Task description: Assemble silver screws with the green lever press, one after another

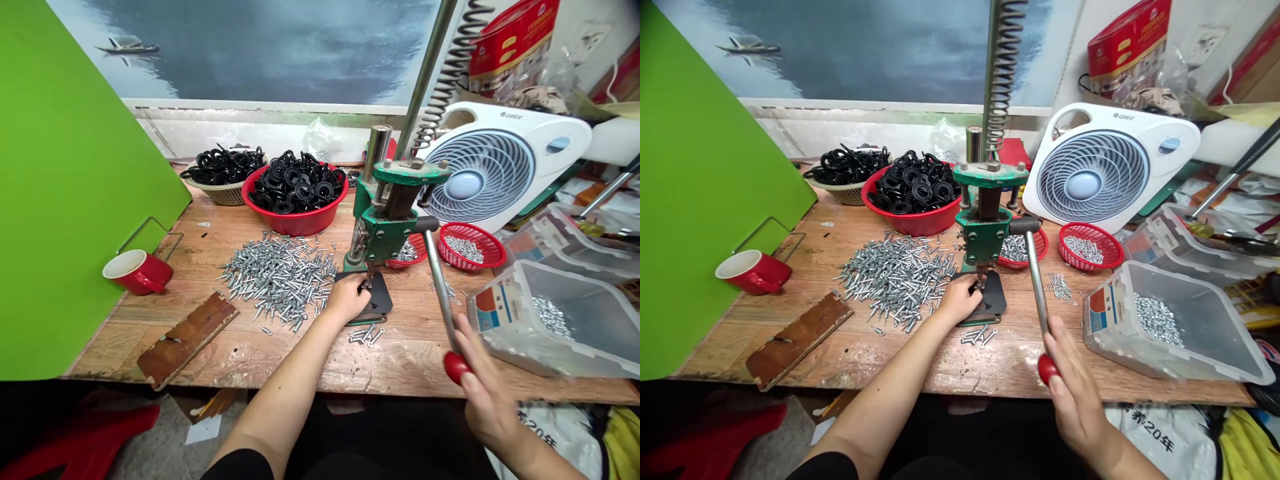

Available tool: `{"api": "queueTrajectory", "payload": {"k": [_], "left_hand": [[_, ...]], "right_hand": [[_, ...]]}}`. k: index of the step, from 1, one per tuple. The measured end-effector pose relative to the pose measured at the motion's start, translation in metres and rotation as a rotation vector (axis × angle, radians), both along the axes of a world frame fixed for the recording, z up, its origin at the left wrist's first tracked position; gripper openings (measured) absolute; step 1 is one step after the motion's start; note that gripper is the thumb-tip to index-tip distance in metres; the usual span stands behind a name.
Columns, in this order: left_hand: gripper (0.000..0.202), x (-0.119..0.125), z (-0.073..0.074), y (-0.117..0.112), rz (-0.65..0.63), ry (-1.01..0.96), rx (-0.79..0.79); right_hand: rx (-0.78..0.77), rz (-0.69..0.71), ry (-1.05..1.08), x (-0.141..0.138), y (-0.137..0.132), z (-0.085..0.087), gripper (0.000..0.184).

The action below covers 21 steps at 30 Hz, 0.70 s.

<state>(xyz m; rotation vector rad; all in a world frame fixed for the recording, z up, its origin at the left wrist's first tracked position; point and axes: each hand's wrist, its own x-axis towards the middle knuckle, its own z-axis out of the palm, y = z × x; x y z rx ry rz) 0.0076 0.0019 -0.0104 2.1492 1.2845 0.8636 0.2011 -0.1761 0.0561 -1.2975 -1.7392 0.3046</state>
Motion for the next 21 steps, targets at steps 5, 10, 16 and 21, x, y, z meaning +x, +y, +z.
{"api": "queueTrajectory", "payload": {"k": [5,10,16,21], "left_hand": [[0.038,-0.001,0.001,0.001,-0.004,0.022,0.007],[0.037,-0.002,-0.001,0.003,-0.015,0.003,-0.011],[0.039,-0.004,-0.003,0.005,-0.025,0.012,-0.027],[0.038,-0.005,-0.003,0.007,-0.02,0.037,-0.02]], "right_hand": [[-0.434,-0.027,0.083,0.003,0.013,-0.004,0.057],[-0.756,-0.043,0.347,-0.012,0.048,0.027,0.038],[-0.567,-0.133,0.219,-0.022,0.068,-0.015,0.025],[-0.167,-0.255,-0.015,-0.027,0.126,-0.076,0.02]]}}
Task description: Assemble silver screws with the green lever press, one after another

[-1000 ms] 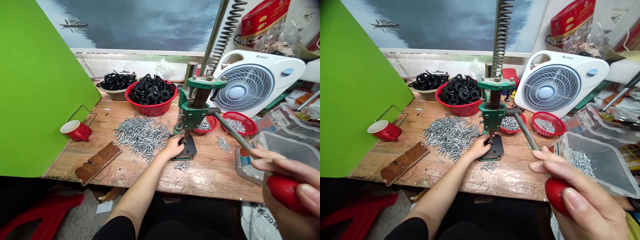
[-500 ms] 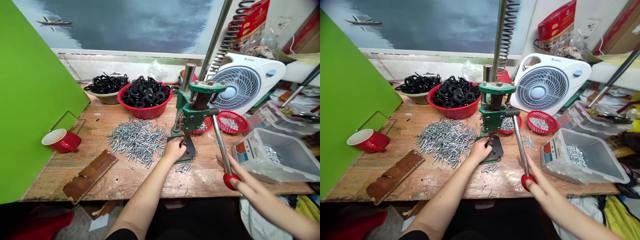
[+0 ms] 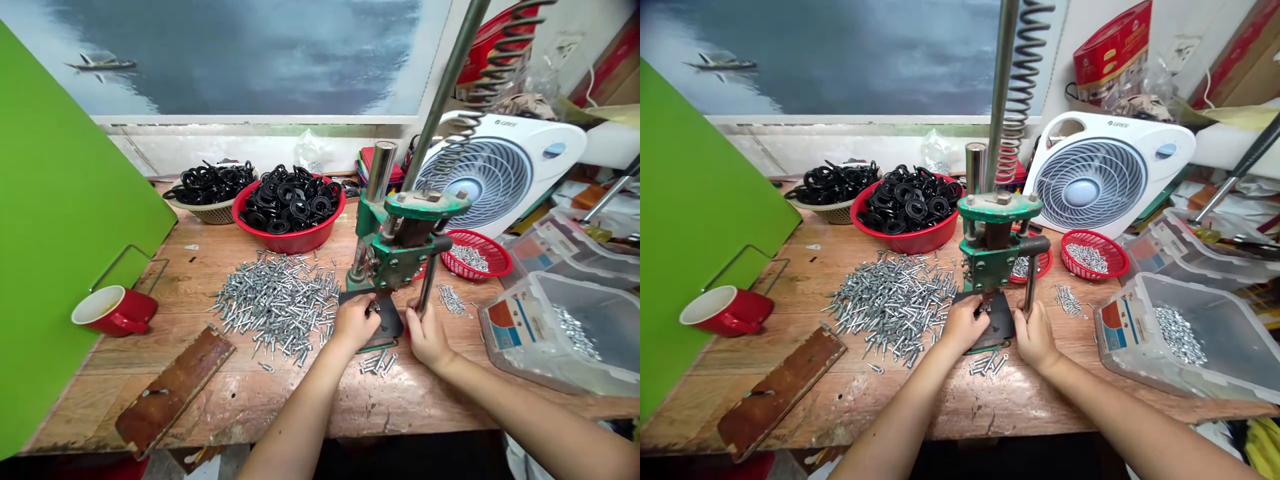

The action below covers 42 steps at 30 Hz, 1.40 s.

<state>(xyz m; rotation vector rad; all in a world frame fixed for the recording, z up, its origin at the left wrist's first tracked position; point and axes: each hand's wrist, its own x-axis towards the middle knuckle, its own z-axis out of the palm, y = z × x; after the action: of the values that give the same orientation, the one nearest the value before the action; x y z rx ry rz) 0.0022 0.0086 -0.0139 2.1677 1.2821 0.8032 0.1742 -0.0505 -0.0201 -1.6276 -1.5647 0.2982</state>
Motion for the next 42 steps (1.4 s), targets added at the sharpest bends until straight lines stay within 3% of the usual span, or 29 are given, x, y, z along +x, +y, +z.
{"api": "queueTrajectory", "payload": {"k": [2,5,14,17,19,21,23,25,27,30,32,34,36,38,40,42], "left_hand": [[0.037,0.0,0.001,0.0,0.002,0.008,-0.002],[0.037,0.002,0.003,-0.001,0.019,0.01,-0.002],[0.037,0.003,0.005,-0.008,0.017,-0.039,0.025],[0.044,0.0,0.007,-0.011,0.033,-0.09,-0.031],[0.047,-0.002,0.009,-0.012,0.045,-0.116,-0.068],[0.039,-0.004,0.012,-0.012,0.044,-0.119,-0.083],[0.03,-0.005,0.014,-0.009,0.027,-0.113,-0.098],[0.027,-0.007,0.017,-0.007,-0.01,-0.11,-0.123],[0.026,-0.009,0.022,-0.006,-0.048,-0.097,-0.106],[0.019,-0.011,0.03,-0.009,-0.07,-0.021,0.062],[0.017,-0.011,0.032,-0.013,-0.051,0.04,0.169],[0.018,-0.01,0.03,-0.016,-0.014,0.054,0.176],[0.019,-0.009,0.027,-0.017,0.02,0.016,0.102],[0.019,-0.008,0.023,-0.018,0.039,-0.024,0.051],[0.017,-0.008,0.022,-0.019,0.052,-0.025,0.08],[0.015,-0.007,0.023,-0.022,0.068,-0.016,0.127]], "right_hand": [[0.1,-0.01,-0.042,-0.004,0.019,-0.011,0.018],[0.128,-0.001,-0.052,-0.005,0.026,-0.012,0.019],[0.088,0.101,0.055,-0.002,0.009,-0.002,0.031],[0.069,0.1,0.033,-0.003,-0.017,0.017,0.044],[0.106,0.082,0.002,0.001,-0.049,0.041,0.056],[0.189,0.153,-0.035,0.01,-0.083,0.073,0.055],[0.284,0.348,-0.038,0.021,-0.109,0.113,0.037],[0.361,0.469,0.079,0.027,-0.116,0.157,0.022],[0.423,0.463,0.263,0.028,-0.099,0.2,0.023],[0.482,0.415,0.388,0.02,-0.035,0.258,0.042],[0.383,0.449,0.353,0.015,0.016,0.287,0.052],[0.246,0.472,0.289,0.013,0.059,0.303,0.051],[0.144,0.476,0.249,0.015,0.084,0.303,0.049],[0.185,0.434,0.267,0.02,0.087,0.283,0.048],[0.361,0.289,0.33,0.026,0.071,0.244,0.042],[0.497,0.063,0.383,0.029,0.045,0.187,0.037]]}}
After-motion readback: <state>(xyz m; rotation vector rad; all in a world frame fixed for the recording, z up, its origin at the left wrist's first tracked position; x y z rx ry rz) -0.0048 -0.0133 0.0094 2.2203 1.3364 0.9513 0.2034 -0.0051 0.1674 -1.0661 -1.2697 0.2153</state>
